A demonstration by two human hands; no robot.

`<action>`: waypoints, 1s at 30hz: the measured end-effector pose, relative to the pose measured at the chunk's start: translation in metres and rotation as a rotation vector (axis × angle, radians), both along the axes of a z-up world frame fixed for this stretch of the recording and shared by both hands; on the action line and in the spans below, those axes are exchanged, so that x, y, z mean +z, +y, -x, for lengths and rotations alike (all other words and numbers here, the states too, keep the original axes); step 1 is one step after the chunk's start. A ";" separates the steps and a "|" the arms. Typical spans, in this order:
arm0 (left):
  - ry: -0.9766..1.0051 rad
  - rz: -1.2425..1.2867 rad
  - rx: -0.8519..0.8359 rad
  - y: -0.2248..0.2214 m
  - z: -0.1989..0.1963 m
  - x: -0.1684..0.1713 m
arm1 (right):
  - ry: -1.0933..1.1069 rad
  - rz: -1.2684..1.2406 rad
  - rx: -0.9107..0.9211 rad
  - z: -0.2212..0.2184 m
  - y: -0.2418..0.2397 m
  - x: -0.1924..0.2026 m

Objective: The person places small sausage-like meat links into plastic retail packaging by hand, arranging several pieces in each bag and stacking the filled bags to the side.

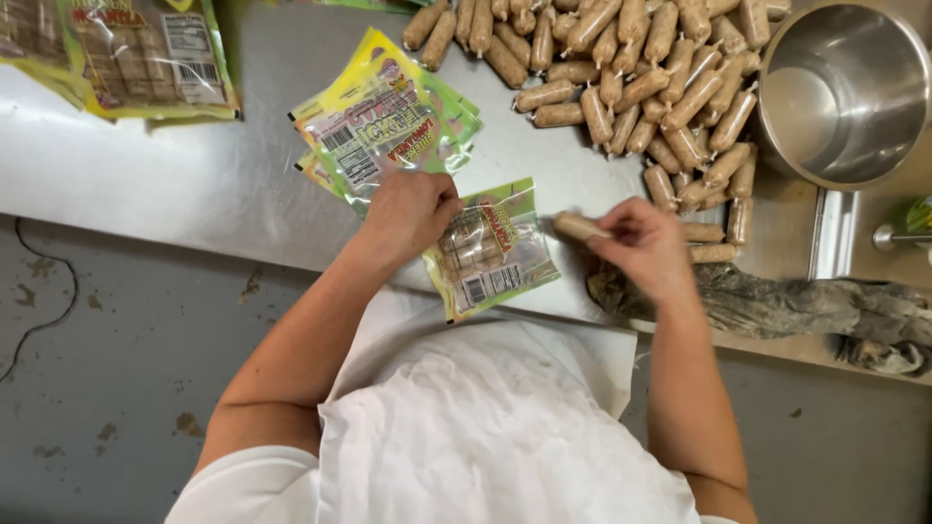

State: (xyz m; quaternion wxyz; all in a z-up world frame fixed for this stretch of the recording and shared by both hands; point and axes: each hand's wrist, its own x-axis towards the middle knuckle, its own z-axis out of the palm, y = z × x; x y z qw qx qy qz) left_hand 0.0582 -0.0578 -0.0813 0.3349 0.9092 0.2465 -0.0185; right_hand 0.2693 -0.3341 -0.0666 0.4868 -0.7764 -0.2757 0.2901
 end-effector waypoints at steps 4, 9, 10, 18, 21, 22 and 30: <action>-0.034 -0.035 0.012 -0.005 -0.007 -0.006 | 0.060 -0.074 0.076 0.012 0.043 -0.071; -0.041 -0.076 0.004 0.000 -0.010 -0.012 | 0.037 -0.186 -0.050 0.034 0.078 -0.071; -0.042 -0.077 0.003 0.001 -0.010 -0.013 | 0.036 -0.187 -0.051 0.039 0.077 -0.064; 0.008 -0.120 -0.021 0.003 -0.012 -0.026 | 0.345 -0.266 0.246 0.067 0.096 -0.053; 0.001 -0.128 -0.009 -0.004 -0.011 -0.027 | 0.327 -0.190 0.240 0.051 0.088 -0.046; -0.002 -0.143 0.022 -0.005 -0.002 -0.021 | 0.323 -0.198 0.272 0.048 0.087 -0.036; -0.393 -0.205 0.174 0.066 0.109 0.069 | 0.451 -0.577 -0.018 -0.016 0.040 -0.030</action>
